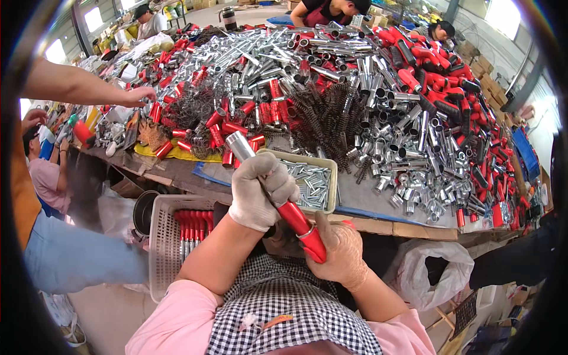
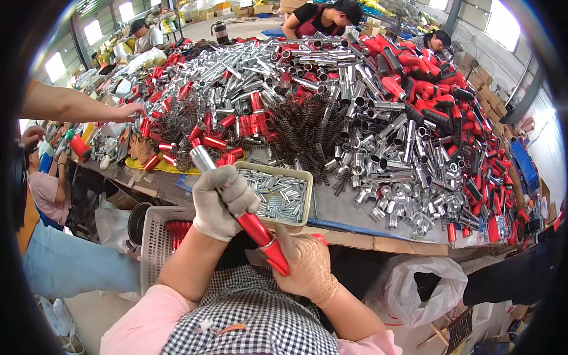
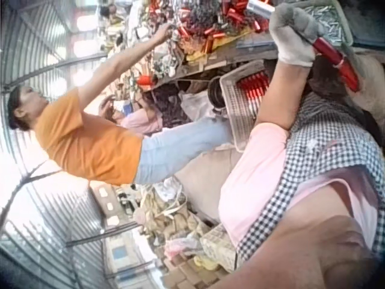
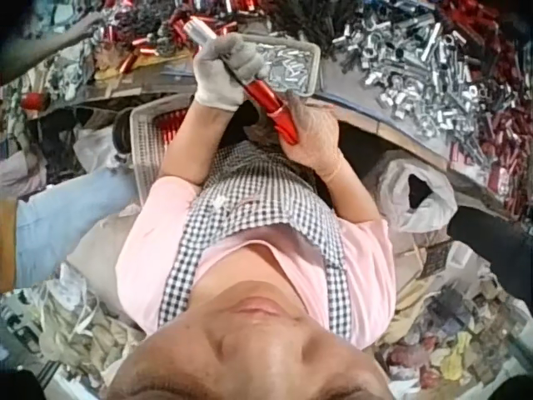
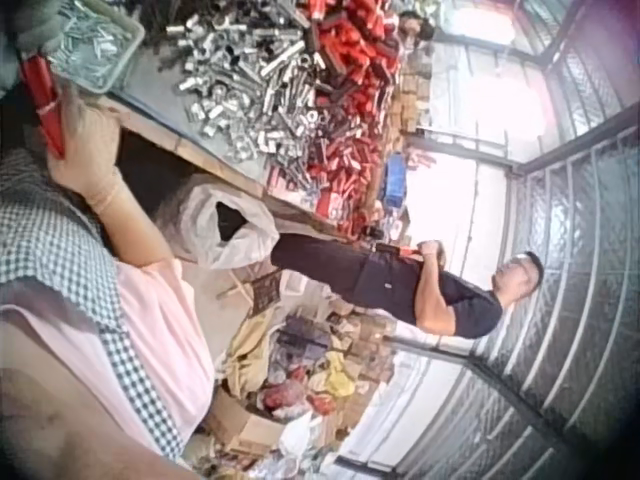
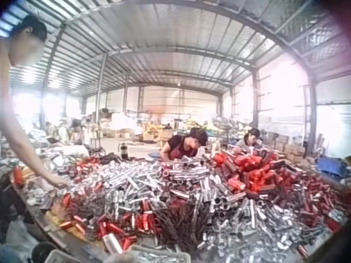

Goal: The person assembles pump tools by fitting metal tubes, pins, springs, red sleeves, and handle grips together by hand, then places the finished tools into a basket.

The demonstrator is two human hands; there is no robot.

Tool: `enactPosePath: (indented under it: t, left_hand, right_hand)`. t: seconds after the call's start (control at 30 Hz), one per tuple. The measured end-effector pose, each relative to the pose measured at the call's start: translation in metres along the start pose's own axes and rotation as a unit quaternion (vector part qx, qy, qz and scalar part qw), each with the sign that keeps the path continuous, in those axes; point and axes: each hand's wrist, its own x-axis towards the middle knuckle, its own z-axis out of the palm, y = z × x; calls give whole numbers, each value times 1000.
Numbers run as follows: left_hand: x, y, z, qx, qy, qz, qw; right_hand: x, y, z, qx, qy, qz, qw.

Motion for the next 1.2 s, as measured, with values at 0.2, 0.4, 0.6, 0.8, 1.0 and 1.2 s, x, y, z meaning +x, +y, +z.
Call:
enactPosePath:
  t: [0.2,0.4,0.6,0.8,1.0,1.2]
  left_hand:
    - [-21,9,13,46,-88,32,995]
    - [-43,32,-13,286,-354,-16,890]
    - [-80,36,-24,527,-85,30,845]
    - [-76,9,-55,603,-82,-14,794]
    - [-54,3,-56,651,-94,-118,744]
    - [-60,-1,-65,596,-126,-52,791]
  right_hand:
    - [-17,9,42,734,-164,271,601]
    - [-12,4,96,799,-287,303,432]
    - [33,18,19,306,-349,45,885]
    - [169,78,10,-76,-153,-79,982]
    - [240,118,83,-381,-328,-296,812]
    - [251,129,87,-316,-375,-317,812]
